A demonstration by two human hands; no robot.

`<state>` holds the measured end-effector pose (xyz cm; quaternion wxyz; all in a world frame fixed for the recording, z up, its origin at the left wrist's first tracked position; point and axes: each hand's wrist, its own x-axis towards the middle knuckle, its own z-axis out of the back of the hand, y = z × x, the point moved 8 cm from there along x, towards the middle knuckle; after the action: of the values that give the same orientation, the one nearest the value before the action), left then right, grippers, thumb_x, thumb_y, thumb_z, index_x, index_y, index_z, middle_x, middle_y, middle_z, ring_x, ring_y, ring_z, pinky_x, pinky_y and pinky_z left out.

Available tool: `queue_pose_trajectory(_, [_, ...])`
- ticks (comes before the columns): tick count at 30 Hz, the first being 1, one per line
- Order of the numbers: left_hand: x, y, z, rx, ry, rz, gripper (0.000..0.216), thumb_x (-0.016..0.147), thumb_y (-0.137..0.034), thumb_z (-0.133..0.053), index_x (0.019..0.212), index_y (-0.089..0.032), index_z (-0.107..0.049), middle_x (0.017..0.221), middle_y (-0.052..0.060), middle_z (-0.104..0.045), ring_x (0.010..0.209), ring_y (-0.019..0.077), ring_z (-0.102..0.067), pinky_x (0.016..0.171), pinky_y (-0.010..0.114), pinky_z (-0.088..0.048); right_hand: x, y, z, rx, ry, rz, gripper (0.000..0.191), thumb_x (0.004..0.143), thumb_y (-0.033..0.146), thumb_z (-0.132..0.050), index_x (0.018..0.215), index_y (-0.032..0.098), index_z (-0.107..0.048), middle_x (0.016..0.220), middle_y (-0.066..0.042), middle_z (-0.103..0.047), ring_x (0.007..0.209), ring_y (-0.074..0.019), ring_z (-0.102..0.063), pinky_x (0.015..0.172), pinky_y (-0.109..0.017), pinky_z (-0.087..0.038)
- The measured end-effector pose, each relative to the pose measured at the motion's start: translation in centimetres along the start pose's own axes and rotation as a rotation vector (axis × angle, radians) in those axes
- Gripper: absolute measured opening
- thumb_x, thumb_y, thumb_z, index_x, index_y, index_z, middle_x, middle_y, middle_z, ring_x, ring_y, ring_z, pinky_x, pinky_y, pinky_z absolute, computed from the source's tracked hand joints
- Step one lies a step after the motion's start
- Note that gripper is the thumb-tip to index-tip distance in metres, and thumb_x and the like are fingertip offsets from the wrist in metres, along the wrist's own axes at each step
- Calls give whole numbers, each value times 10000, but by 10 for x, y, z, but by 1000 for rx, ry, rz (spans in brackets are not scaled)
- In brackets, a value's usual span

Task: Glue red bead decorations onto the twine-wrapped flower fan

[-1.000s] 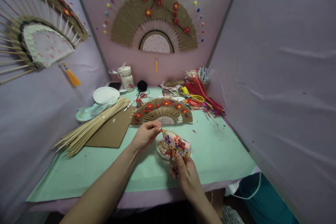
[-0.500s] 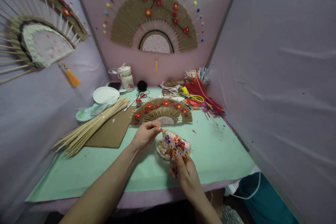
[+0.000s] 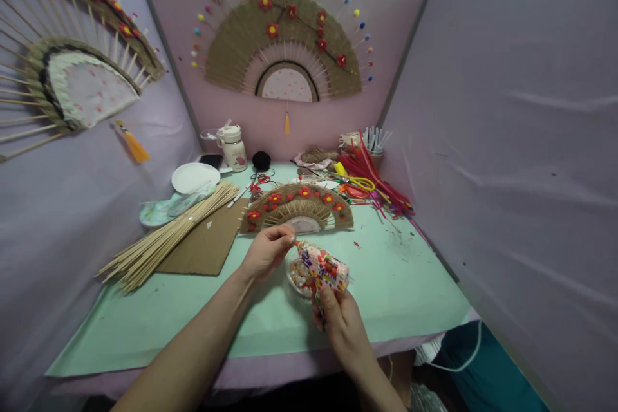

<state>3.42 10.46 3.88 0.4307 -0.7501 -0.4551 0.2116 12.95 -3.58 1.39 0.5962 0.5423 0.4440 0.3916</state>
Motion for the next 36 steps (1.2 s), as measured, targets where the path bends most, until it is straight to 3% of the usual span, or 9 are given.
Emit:
queue_pose_trajectory(9, [0,2,6,-49,-62,46,321,451,-312,-898,559,-123,-663,632,-11,-545,594,60,-426,570,207,-329,-11,9,2,49,35,-10,555,767,739,-480,688,189,-478,576,18,-437,473,-105,-373,434,-255,-312])
queue_pose_trajectory(13, [-2,-13,7,-16,-81,-4,317,469,-317,-891,560,-123,-656,637,-14,-537,597,58,-442,567,198,-341,-14,9,27,136,-17,84,497,807,666,-509,751,172,-519,622,7,-472,495,-103,-408,440,-243,-337])
queue_pose_trajectory(16, [0,-44,1,81,-72,-81,292,481,-308,-879,548,-132,-656,629,-15,-551,584,57,-439,555,197,-341,-5,6,69,86,-157,143,513,793,670,-522,817,158,-555,653,-10,-512,510,-116,-446,446,-249,-364])
queue_pose_trajectory(18, [7,-73,-8,210,-61,-141,258,494,-297,-866,562,-143,-670,636,-13,-566,592,64,-452,560,201,-353,3,3,104,-64,-305,160,499,811,661,-498,760,167,-553,632,-16,-520,526,-131,-465,470,-262,-387])
queue_pose_trajectory(21, [29,-121,-37,552,22,-264,176,597,-302,-808,627,-163,-703,697,6,-622,654,98,-522,616,227,-405,15,7,140,-411,-408,263,431,812,605,-521,725,187,-586,692,-38,-552,629,-173,-532,581,-299,-456])
queue_pose_trajectory(24, [60,-150,-78,938,183,-391,125,650,-284,-767,655,-168,-719,740,22,-651,709,123,-567,695,258,-443,20,11,156,-661,-496,404,379,845,521,-500,971,197,-650,893,-73,-573,809,-211,-587,731,-333,-490])
queue_pose_trajectory(26, [82,-152,-95,1128,271,-407,126,644,-279,-765,644,-162,-719,728,25,-653,679,122,-570,679,263,-447,23,6,160,-785,-532,414,402,877,475,-467,1114,192,-626,945,-81,-555,831,-214,-598,727,-331,-499])
queue_pose_trajectory(29, [109,-139,-108,1303,406,-401,123,657,-279,-756,647,-161,-721,710,26,-651,653,117,-577,647,255,-449,25,-3,157,-906,-546,422,396,903,426,-441,1173,184,-599,976,-85,-537,817,-211,-611,691,-324,-508])
queue_pose_trajectory(36, [131,-115,-97,1464,544,-370,130,717,-293,-732,682,-168,-722,699,21,-648,632,104,-578,624,232,-451,23,-10,147,-1019,-531,459,373,915,358,-433,1216,175,-556,1008,-87,-543,786,-203,-623,657,-323,-505])
